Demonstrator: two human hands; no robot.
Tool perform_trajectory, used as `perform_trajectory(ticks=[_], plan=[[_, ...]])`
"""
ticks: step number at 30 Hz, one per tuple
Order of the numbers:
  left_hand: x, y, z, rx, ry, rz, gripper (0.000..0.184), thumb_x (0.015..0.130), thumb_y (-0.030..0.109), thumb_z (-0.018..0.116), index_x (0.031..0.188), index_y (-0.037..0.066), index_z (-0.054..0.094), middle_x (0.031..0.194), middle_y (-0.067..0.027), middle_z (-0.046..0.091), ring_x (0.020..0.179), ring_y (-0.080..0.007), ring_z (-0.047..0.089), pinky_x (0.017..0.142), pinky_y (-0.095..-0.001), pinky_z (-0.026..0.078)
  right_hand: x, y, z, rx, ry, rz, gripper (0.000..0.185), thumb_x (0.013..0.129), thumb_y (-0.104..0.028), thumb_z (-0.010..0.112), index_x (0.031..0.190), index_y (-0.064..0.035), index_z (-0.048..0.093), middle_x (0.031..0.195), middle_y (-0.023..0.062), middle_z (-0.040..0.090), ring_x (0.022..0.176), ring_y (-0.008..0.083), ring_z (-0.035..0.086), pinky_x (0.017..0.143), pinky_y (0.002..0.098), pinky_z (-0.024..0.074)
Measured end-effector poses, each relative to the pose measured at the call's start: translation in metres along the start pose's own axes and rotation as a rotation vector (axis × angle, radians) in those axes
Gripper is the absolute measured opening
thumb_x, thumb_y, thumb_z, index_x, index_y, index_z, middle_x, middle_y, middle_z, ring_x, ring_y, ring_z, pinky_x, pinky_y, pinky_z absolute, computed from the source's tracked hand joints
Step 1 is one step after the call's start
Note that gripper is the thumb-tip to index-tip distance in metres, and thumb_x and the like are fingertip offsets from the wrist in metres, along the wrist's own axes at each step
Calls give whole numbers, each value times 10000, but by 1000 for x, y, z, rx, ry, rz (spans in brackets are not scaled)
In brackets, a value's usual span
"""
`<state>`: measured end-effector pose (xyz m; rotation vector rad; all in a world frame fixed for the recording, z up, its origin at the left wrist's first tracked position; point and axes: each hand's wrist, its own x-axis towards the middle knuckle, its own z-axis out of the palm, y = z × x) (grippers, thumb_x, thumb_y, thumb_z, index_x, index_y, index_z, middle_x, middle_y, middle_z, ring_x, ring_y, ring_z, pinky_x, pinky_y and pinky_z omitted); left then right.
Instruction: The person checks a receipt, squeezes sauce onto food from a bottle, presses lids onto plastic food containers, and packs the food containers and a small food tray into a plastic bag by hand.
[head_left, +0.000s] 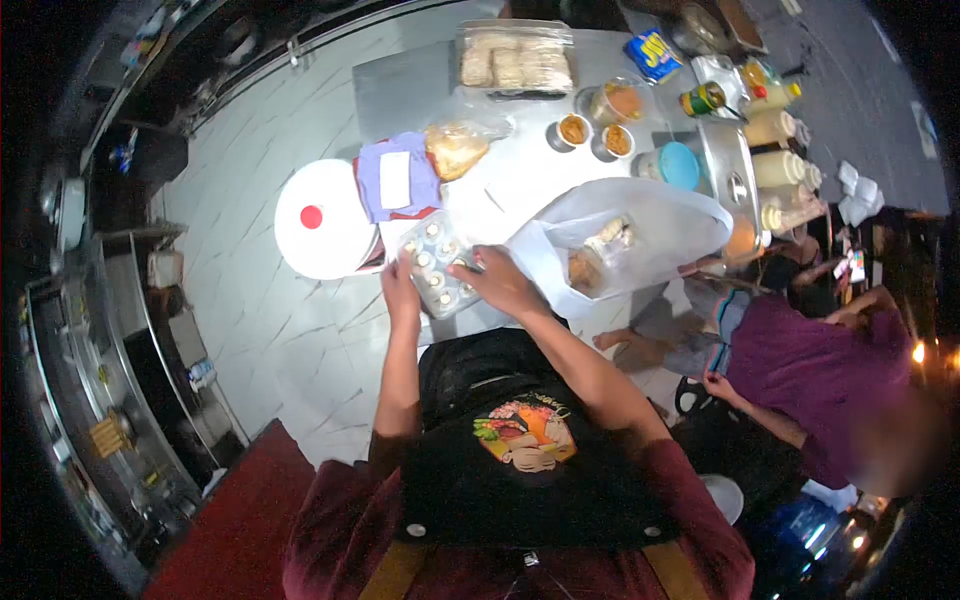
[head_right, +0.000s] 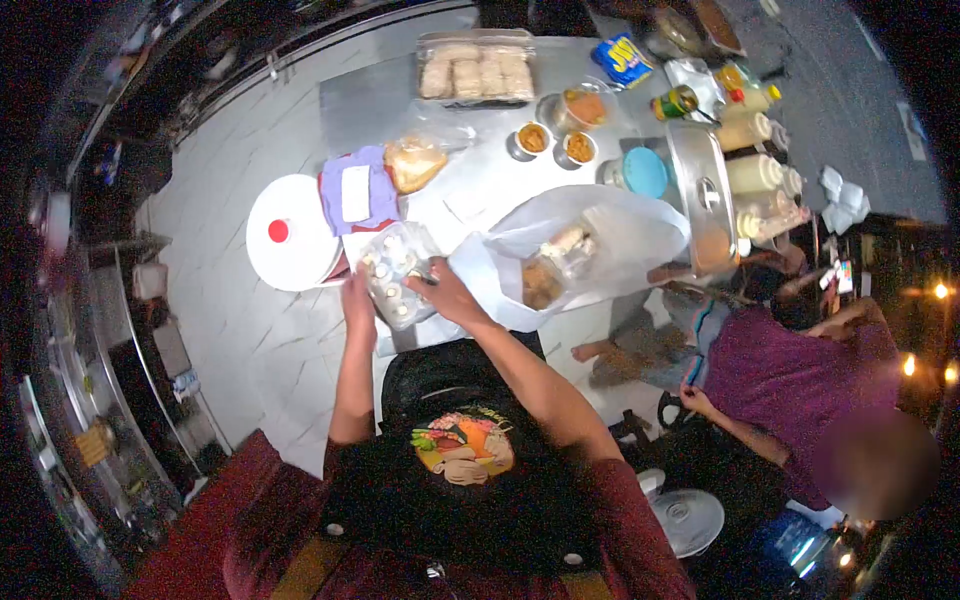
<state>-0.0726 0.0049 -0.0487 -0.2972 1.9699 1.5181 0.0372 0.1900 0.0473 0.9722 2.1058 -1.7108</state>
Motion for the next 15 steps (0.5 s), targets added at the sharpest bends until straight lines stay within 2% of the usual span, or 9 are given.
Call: perform_trajectory(ticks=[2,4,6,8,9,11,13,14,15], plan=[[-54,7,29,73,-6,222,597,992,284,701,1437,-49,481,1363,-148,605,1175,-212,598,1025,-352,459,1,5,2,70,44,-6,820,863,-532,781,1310,112,538,1272,294,615,1202,363,612,1015,426,473],[-60,0,33,-79,-73,184,603,983,283,717,1432,-49,489,1349,-132,621,1215,-218,587,1060,-357,444,11,32,9,30,15,-88,871,840,-542,796,1305,132,499,1242,296,606,1185,347,608,1012,421,472],[-67,9,27,-135,-134,122,608,981,281,722,1435,-47,487,1350,-132,619,1217,-224,585,1074,-369,436,8,44,11,150,10,-161,848,824,-541,802,1266,99,463,1175,230,569,1124,314,585,996,396,464],[-83,25,16,-163,-197,104,600,978,258,728,1434,-44,479,1348,-139,605,1211,-220,572,1057,-364,436,-7,37,7,194,-10,-215,826,827,-541,790,1259,80,456,1185,214,544,1116,298,555,1005,389,450],[-97,39,9,-175,-223,85,597,977,246,731,1433,-42,476,1347,-142,598,1209,-219,566,1049,-362,436,-14,29,2,136,-38,-168,853,809,-500,818,1300,76,426,1189,202,527,1116,277,535,1006,388,441],[-131,65,0,-30,47,99,657,922,256,798,1408,-51,479,1345,-133,601,1232,-234,570,1078,-359,429,-46,-1,-12,185,-46,-212,891,795,-448,856,1345,78,393,1200,194,529,1107,260,534,991,386,445],[-168,114,-13,49,-46,155,690,962,362,726,1422,-80,461,1335,-148,616,1227,-250,587,1074,-370,447,-80,-30,-27,304,-111,-226,951,777,-380,897,1400,80,345,1226,189,537,1121,242,538,998,381,445],[-184,139,-20,9,-123,187,703,984,404,683,1427,-92,455,1330,-155,623,1221,-256,596,1069,-374,457,-96,-44,-38,398,-171,-218,994,766,-339,919,1433,80,313,1247,189,543,1139,232,543,1012,376,443],[-188,155,-31,-184,-256,230,693,1011,426,625,1429,-100,457,1326,-160,629,1210,-260,606,1058,-377,468,-118,-68,-64,361,-239,-154,1002,807,-270,901,1517,57,276,1370,173,544,1247,217,539,1077,362,427]])
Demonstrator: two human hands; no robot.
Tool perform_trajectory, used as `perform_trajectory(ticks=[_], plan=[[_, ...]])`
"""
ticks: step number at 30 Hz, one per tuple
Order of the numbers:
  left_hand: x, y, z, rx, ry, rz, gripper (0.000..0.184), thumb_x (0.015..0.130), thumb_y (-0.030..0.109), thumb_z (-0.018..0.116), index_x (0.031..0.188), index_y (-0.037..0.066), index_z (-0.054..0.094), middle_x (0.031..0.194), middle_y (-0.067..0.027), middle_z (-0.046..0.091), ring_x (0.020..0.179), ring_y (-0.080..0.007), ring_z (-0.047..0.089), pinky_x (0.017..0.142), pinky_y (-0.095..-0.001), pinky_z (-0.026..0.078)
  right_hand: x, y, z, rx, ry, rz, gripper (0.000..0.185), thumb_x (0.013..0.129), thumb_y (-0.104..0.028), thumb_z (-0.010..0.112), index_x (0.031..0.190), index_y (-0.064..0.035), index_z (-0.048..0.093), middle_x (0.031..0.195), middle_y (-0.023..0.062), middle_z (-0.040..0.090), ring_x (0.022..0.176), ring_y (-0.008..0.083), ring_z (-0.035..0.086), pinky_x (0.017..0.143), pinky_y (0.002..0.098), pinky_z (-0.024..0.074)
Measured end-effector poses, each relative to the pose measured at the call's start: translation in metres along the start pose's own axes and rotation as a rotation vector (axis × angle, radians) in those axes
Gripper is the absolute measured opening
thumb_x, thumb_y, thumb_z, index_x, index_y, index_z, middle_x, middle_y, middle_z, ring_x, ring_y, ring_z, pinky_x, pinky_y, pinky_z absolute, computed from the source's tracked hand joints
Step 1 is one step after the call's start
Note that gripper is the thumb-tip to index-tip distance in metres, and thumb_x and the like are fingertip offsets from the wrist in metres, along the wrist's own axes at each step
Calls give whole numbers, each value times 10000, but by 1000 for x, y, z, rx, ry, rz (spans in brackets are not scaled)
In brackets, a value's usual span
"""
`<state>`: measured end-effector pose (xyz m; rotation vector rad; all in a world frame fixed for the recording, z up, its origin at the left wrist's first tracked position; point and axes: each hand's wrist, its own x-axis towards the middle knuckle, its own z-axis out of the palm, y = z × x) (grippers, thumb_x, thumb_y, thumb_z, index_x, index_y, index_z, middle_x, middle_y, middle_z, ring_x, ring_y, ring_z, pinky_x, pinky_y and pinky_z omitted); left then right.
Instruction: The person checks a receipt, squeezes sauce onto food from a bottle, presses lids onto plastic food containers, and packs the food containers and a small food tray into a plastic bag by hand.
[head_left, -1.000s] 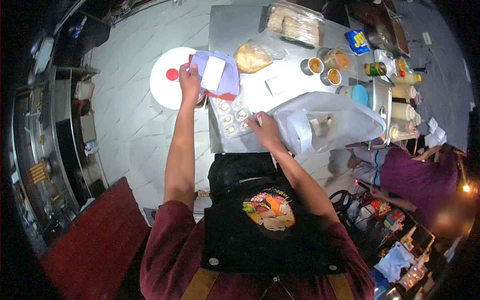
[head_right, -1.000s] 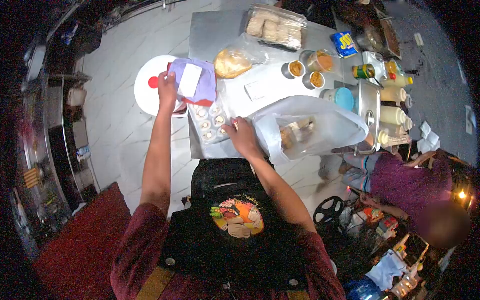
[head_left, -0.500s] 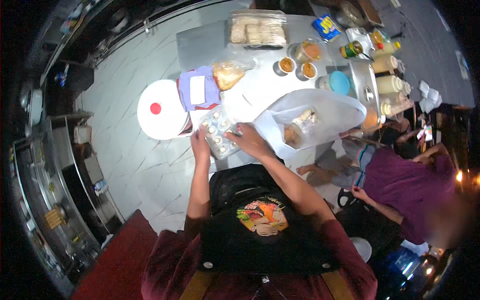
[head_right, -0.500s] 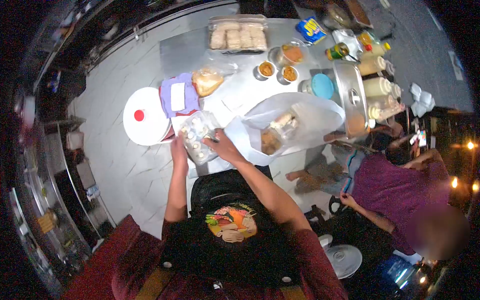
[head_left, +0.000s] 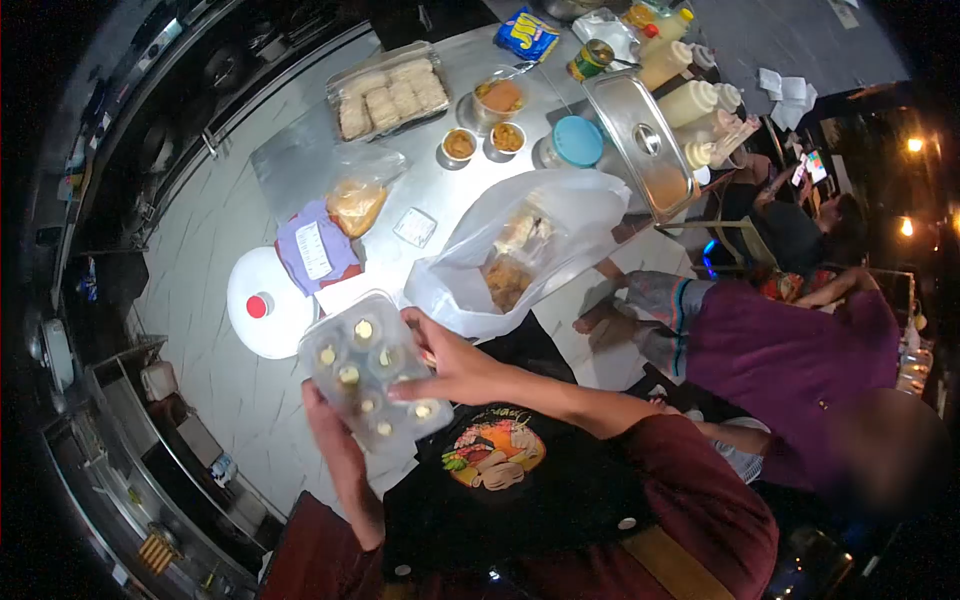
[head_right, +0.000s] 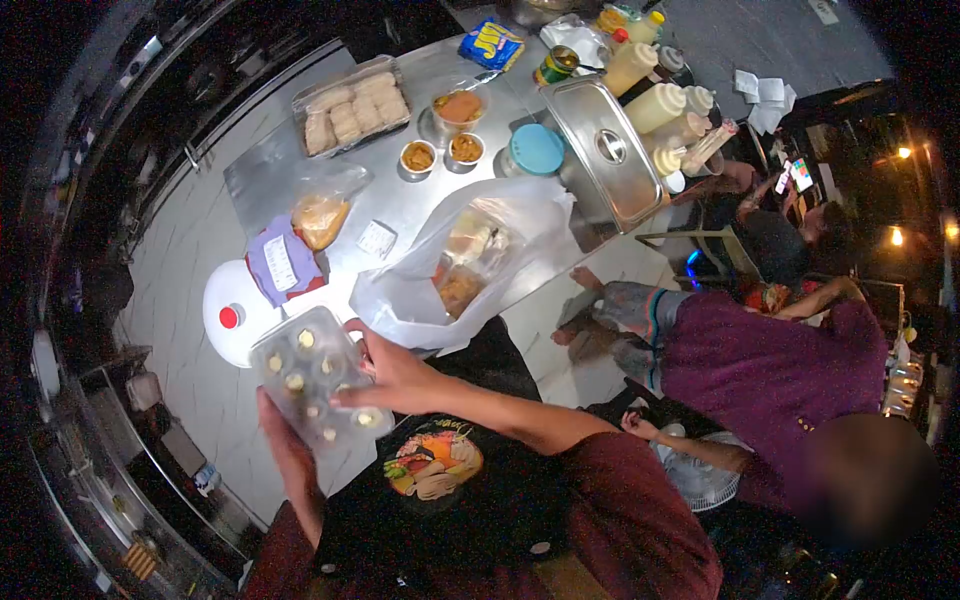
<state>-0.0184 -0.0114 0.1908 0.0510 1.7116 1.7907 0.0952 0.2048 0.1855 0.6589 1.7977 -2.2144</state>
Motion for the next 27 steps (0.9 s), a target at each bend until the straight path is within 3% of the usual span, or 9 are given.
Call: perform_trajectory(ticks=[4,7,8,11,14,17,21,25,27], plan=[[29,10,26,-109,89,-34,589,1086,418,406,1336,-92,564,1230,-156,681,1102,-244,659,974,-372,520,-54,-45,-38,268,29,-221,897,857,-251,845,1549,36,352,1372,147,589,1251,198,552,1090,357,431],[74,3,84,717,-190,317,354,1001,178,496,1169,-63,693,1027,-112,750,951,-171,679,880,-341,529,-90,-78,-96,261,50,-185,775,874,-143,814,1530,10,428,1353,108,637,1226,173,588,1079,347,449],[87,-13,106,733,-191,329,299,964,158,550,1029,-80,719,860,-161,750,811,-197,694,790,-359,542,-100,-82,-112,252,94,-157,728,869,-120,811,1502,3,474,1323,97,662,1208,166,606,1070,343,460],[96,-8,157,911,-337,33,255,904,159,670,839,-87,689,625,-209,632,595,-285,641,627,-377,520,-116,-76,-163,150,158,-28,675,857,-114,811,1456,4,523,1285,95,683,1159,168,641,1033,332,488],[81,18,181,916,-372,-106,213,969,161,636,999,-39,702,812,-92,706,777,-82,638,721,-283,525,-123,-47,-204,189,139,120,608,849,-117,812,1391,17,573,1255,110,698,1128,186,666,991,331,513],[62,-29,193,287,-208,108,198,997,137,585,1031,-42,664,798,-94,680,731,-129,602,692,-305,489,-113,-7,-223,245,135,290,580,834,-131,822,1344,32,597,1219,123,711,1097,202,687,954,338,535],[38,-63,216,69,-115,35,228,1039,104,520,1223,-5,599,947,-61,687,872,-96,585,771,-255,472,-79,-1,-215,390,221,268,583,843,-135,818,1345,39,578,1217,130,704,1086,222,698,957,347,550],[13,-39,214,117,-181,-331,357,969,86,597,1310,5,529,983,-85,694,828,-119,615,696,-278,503,-52,1,-215,402,363,210,571,903,-155,771,1385,22,520,1239,134,683,1090,245,704,927,385,586],[2,-43,213,301,-206,-283,445,919,64,643,1338,11,503,992,-96,702,802,-139,639,664,-290,521,-43,5,-217,551,314,152,563,917,-168,763,1386,17,512,1245,137,678,1098,246,703,891,398,603]])
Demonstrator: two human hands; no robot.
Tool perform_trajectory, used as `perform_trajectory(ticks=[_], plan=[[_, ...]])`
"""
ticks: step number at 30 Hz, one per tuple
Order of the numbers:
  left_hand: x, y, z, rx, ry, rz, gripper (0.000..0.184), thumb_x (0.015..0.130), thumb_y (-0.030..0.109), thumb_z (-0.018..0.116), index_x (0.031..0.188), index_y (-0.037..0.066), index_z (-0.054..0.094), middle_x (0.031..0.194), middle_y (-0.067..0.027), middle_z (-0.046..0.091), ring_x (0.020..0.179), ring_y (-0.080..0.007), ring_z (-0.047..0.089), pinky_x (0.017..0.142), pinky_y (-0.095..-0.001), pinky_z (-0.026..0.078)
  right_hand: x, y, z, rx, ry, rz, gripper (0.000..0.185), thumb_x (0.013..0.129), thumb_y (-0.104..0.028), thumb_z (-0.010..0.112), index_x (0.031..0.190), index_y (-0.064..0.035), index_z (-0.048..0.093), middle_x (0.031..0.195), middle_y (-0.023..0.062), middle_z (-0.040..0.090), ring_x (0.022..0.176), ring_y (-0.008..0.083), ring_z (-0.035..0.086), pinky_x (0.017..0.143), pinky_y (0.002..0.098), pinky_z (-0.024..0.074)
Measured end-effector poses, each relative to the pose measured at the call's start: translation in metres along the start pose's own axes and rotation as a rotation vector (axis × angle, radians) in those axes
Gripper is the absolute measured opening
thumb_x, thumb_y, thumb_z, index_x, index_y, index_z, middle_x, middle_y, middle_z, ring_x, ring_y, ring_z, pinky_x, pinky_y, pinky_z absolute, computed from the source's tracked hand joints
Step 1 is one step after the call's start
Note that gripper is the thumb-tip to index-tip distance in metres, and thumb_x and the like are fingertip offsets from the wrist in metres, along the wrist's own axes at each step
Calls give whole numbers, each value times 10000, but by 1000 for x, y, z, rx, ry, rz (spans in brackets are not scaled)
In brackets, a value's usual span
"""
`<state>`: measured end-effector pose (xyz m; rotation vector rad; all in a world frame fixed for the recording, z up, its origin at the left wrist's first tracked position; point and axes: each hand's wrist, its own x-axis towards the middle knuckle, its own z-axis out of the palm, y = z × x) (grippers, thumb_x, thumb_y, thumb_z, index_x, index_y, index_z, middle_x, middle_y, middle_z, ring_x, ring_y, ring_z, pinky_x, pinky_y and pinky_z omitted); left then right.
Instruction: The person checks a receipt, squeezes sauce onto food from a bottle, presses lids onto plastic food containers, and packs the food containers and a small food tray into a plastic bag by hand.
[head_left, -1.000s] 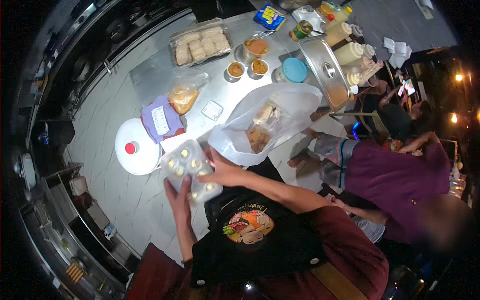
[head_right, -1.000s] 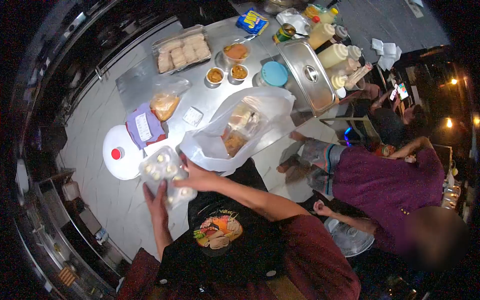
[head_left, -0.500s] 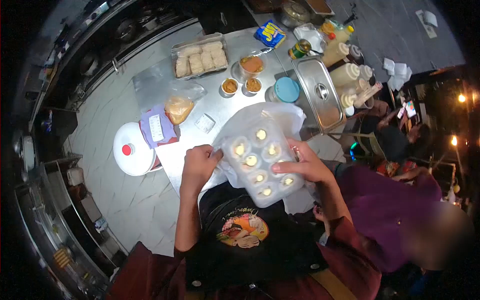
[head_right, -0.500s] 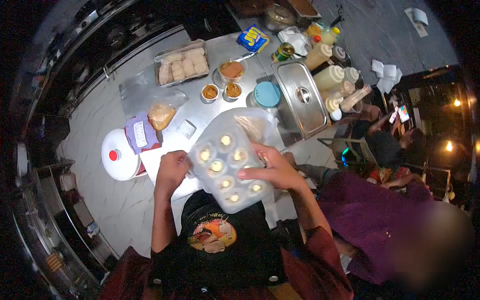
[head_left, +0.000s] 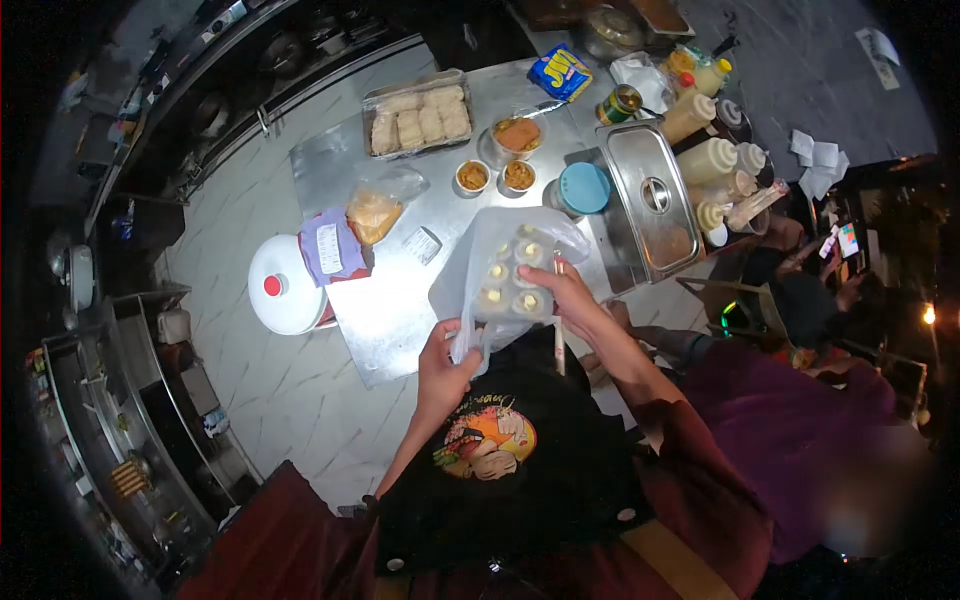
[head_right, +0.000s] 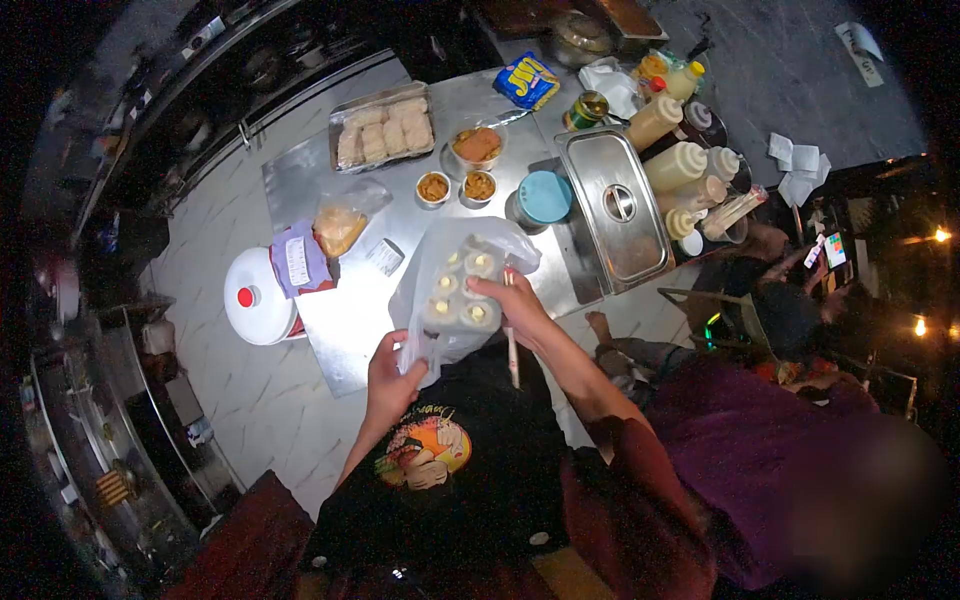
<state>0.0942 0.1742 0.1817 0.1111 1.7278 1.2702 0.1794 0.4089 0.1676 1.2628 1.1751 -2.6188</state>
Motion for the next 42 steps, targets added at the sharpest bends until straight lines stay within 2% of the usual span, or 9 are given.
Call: perform_trajectory(ticks=[1,7,10,17,29,35,37,40,42], plan=[[14,-50,-2,54,109,375,521,839,17,692,1329,10,513,1008,-97,716,791,-172,669,670,-310,544,7,6,-2,44,10,4,568,923,-175,761,1401,-9,502,1262,142,666,1095,244,706,860,401,619],[-7,-49,-14,327,158,193,293,856,-26,631,1147,-16,662,1023,-121,716,836,-190,676,767,-320,539,16,22,-2,25,163,-6,443,941,-188,749,1327,-33,597,1262,102,678,1059,196,707,890,408,588],[-6,-77,-10,-52,115,324,260,910,-64,556,1128,-26,691,977,-132,717,821,-167,665,767,-307,529,32,45,-22,-112,96,-70,638,918,-163,770,1455,-22,455,1331,124,620,1197,243,637,961,401,562],[-6,-39,20,140,93,424,391,981,-56,426,1331,-18,597,1067,-124,727,895,-142,650,785,-293,518,35,56,3,-6,100,-26,663,900,-199,816,1435,-15,471,1330,116,618,1205,220,600,1016,340,498],[-34,25,9,-243,114,188,592,913,-45,383,1505,-18,387,891,-77,646,719,-98,571,620,-235,475,60,0,-63,-1193,-167,-110,546,936,-397,681,1351,-50,610,1197,270,695,1117,402,672,983,452,498],[-47,42,13,-316,219,265,654,931,-50,521,1550,38,330,882,-132,700,716,-153,622,596,-259,499,7,4,-14,-1493,363,-446,263,984,-250,648,1075,-6,684,994,222,710,934,396,692,811,480,533],[-53,48,5,-325,228,218,602,975,-15,581,1528,56,352,906,-139,710,745,-159,637,608,-261,505,-21,-4,14,-1360,333,-976,222,1013,-203,605,927,1,622,796,163,648,741,299,662,647,448,490],[-57,49,-8,-311,177,228,541,1017,53,619,1495,68,367,903,-127,710,782,-148,637,643,-261,493,-60,-33,66,-806,-3,-588,267,1023,-164,566,810,-4,538,702,87,558,625,170,537,555,357,387],[-53,45,-14,-313,170,271,534,1021,13,592,1494,70,351,905,-111,696,807,-142,638,694,-248,495,-63,-36,82,-356,-182,-671,305,1021,-163,556,758,-22,497,681,40,496,626,112,451,551,317,321]])
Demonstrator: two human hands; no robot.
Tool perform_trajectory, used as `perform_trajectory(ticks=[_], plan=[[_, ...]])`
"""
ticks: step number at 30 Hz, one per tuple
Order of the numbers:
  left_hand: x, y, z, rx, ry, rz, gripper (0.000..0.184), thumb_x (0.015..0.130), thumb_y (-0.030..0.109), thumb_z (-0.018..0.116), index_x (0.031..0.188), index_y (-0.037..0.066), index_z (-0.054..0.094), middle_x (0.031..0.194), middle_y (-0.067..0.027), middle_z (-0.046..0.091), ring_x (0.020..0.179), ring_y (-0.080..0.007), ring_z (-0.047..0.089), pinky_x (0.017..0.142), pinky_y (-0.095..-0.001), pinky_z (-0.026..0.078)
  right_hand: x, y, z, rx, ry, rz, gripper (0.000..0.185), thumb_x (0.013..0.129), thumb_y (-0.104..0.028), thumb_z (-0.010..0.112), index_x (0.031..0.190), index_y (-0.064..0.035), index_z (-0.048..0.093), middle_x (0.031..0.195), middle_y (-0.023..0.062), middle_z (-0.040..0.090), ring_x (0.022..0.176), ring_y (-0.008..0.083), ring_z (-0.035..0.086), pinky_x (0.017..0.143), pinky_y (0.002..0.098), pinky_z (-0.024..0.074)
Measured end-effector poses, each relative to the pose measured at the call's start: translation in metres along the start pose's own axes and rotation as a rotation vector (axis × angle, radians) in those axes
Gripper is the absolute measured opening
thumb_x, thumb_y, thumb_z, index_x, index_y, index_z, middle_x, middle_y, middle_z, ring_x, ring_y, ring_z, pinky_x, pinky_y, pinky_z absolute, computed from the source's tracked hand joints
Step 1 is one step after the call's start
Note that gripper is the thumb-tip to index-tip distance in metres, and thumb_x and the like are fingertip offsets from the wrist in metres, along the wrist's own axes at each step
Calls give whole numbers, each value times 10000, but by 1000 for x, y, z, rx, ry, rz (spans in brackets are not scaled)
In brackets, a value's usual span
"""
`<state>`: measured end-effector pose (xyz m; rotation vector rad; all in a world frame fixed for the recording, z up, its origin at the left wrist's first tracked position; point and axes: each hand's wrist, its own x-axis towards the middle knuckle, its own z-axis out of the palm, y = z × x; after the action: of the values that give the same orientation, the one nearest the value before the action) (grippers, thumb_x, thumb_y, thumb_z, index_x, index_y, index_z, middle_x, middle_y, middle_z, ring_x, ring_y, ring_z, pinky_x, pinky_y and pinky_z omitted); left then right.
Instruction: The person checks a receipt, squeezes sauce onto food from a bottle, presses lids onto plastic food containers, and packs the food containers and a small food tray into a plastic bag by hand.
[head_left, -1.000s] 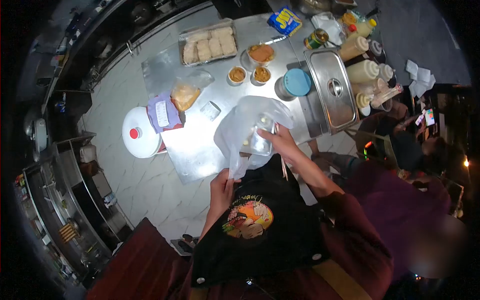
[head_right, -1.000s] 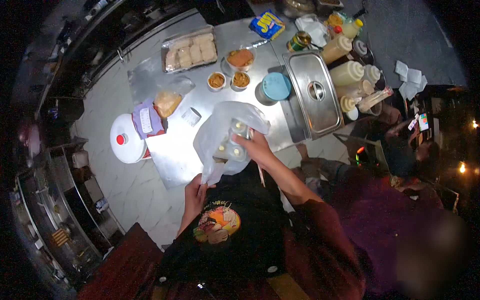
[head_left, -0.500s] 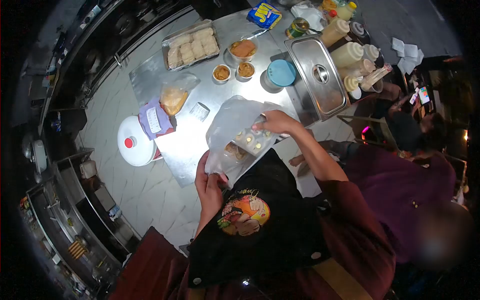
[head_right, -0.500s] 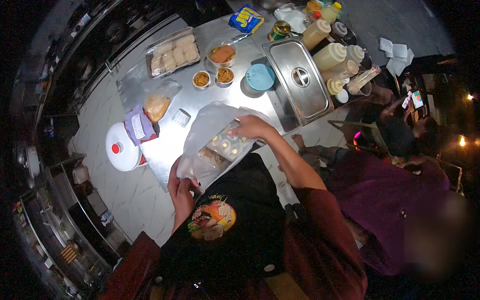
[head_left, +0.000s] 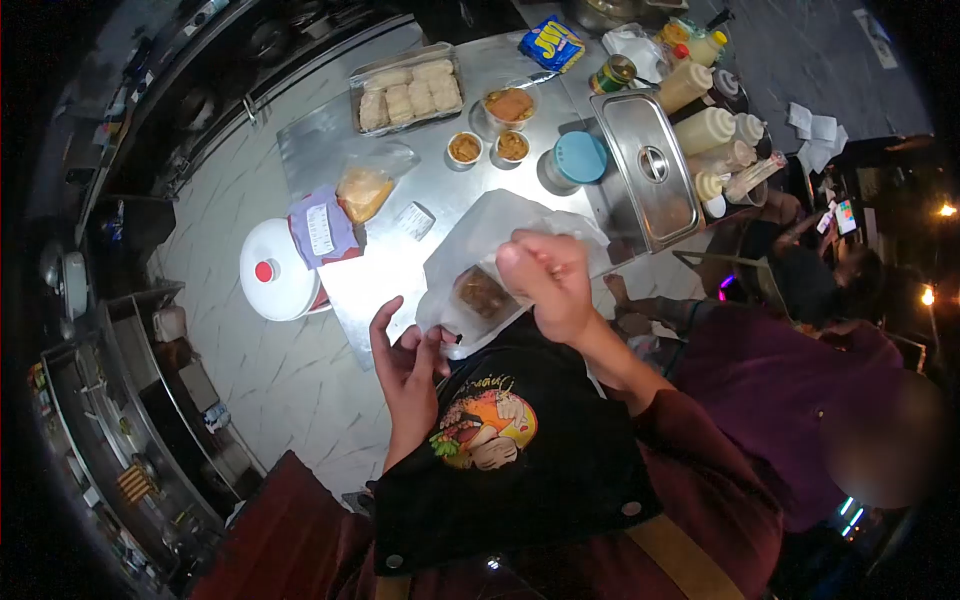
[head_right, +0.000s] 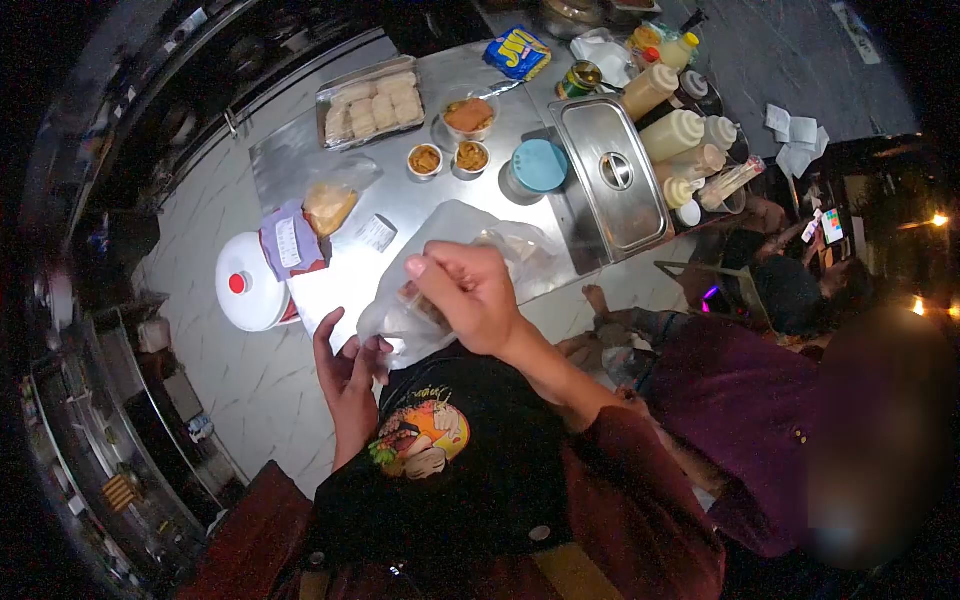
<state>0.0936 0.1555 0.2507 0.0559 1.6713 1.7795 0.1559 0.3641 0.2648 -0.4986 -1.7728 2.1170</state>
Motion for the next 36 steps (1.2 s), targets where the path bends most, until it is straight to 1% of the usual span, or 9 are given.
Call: perform_trajectory(ticks=[4,5,12,17,23,28,29,32,36], plan=[[9,-8,-9,-14,-35,168,546,1032,-7,561,1512,83,316,909,-103,669,823,-159,639,775,-285,507,8,44,11,329,-37,-93,327,1007,-165,543,707,-43,493,666,5,467,630,83,408,567,276,303],[10,-6,-10,-30,-77,168,563,1033,-8,557,1524,87,300,922,-109,666,827,-168,643,794,-302,511,4,63,8,213,-69,-40,353,1007,-224,590,728,-12,553,663,-12,530,647,61,492,579,260,398],[5,-6,-3,-239,-248,78,680,1039,7,544,1603,109,178,1080,-170,663,848,-202,658,852,-389,579,4,118,13,-356,-228,231,319,1008,-151,509,899,61,721,677,39,632,621,119,559,596,291,458],[4,-6,-2,-208,-259,68,704,1037,2,546,1607,115,149,1122,-184,654,848,-204,664,842,-385,592,10,113,17,-220,152,136,349,1005,-151,505,793,58,687,755,111,726,684,155,668,662,298,538],[7,-4,-2,-239,-208,72,744,1005,-30,554,1605,110,137,1189,-205,640,846,-209,680,826,-326,545,-4,97,10,-105,112,-55,367,1038,-178,525,763,30,649,780,106,724,725,139,678,655,295,530],[11,-3,-1,-228,-197,79,804,1010,15,578,1628,127,77,1284,-213,629,840,-218,687,754,-317,568,-4,12,8,-598,-106,-209,233,937,-194,615,791,-19,565,716,125,624,632,281,621,603,384,469],[12,-3,0,-234,-214,85,822,1012,31,588,1634,132,61,1311,-215,629,836,-222,690,724,-317,580,1,17,11,-838,-219,-133,160,905,-191,639,940,-39,678,890,201,715,851,397,706,721,461,554],[13,-6,3,-241,-188,99,825,1007,4,568,1636,133,50,1310,-217,623,811,-230,696,686,-304,568,13,98,11,-977,-356,-84,204,903,-210,644,1024,-56,699,884,196,717,839,388,715,727,477,561],[6,-8,4,-254,-169,141,816,996,-30,562,1624,113,61,1282,-202,616,823,-229,688,777,-335,569,34,130,22,-1291,-482,-43,150,810,-234,675,861,-123,761,824,113,741,814,334,725,717,445,561]])
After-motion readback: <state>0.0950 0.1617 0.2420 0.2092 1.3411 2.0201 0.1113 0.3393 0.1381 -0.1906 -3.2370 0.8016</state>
